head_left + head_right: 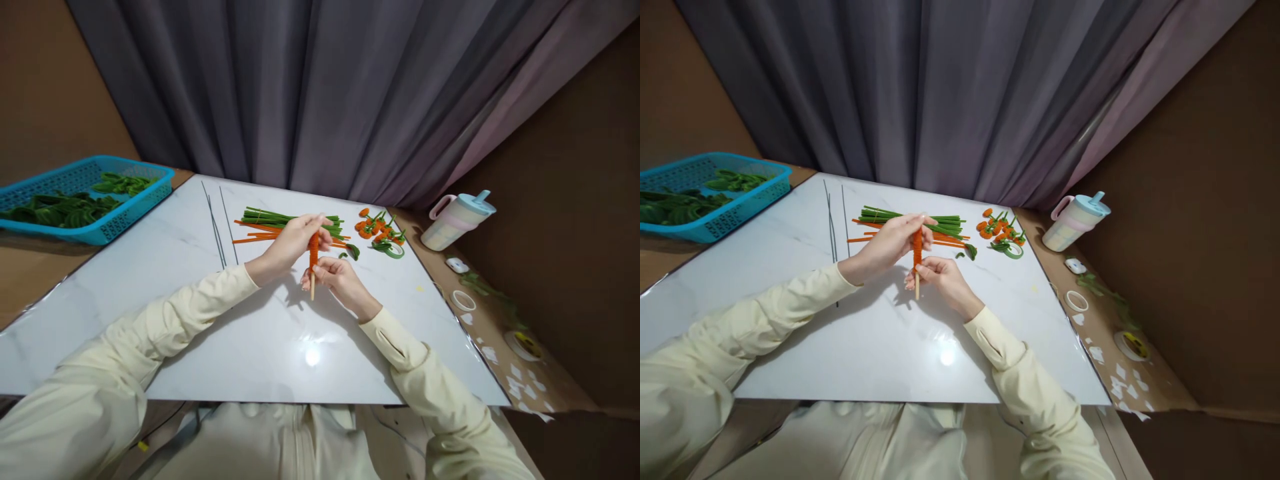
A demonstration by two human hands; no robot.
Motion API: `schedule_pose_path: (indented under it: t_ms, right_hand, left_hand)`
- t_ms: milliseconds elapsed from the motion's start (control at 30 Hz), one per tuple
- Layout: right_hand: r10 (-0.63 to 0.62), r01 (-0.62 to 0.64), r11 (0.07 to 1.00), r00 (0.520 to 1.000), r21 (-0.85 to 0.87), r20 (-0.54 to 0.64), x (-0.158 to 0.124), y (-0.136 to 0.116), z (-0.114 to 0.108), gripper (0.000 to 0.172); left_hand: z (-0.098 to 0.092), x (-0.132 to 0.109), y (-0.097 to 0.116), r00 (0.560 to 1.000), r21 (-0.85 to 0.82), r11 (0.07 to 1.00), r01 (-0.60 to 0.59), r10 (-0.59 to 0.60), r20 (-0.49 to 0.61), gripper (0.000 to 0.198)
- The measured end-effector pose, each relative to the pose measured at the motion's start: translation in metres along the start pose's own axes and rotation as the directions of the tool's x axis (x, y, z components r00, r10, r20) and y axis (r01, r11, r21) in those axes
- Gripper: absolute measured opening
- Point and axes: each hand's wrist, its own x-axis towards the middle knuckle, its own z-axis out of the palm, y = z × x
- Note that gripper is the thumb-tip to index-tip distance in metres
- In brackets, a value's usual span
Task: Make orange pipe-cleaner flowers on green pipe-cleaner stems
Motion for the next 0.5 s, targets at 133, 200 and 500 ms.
schedule_pose_path:
  t_ms: [133,200,500]
  right_hand:
    - [-0.039,0.041,0.999,0.998,0.029,-0.050,0.000,0.000,0.007,0.023]
    - [-0.042,0.046,0.997,0.997,0.068,-0.058,-0.001,-0.003,0.013,0.022]
    - [0.020,-0.006,0.983,0.997,0.185,-0.072,-0.007,-0.008,0.026,0.013]
  left_hand:
    - [0.005,-0.008,0.006,0.997,-0.108,0.994,-0.032,0.024,-0.072,0.031]
    - [0.008,-0.012,0.009,0.995,-0.103,0.994,-0.049,0.039,-0.093,0.036]
    - [0.007,-0.013,0.008,0.996,-0.129,0.988,-0.083,0.077,-0.055,0.040]
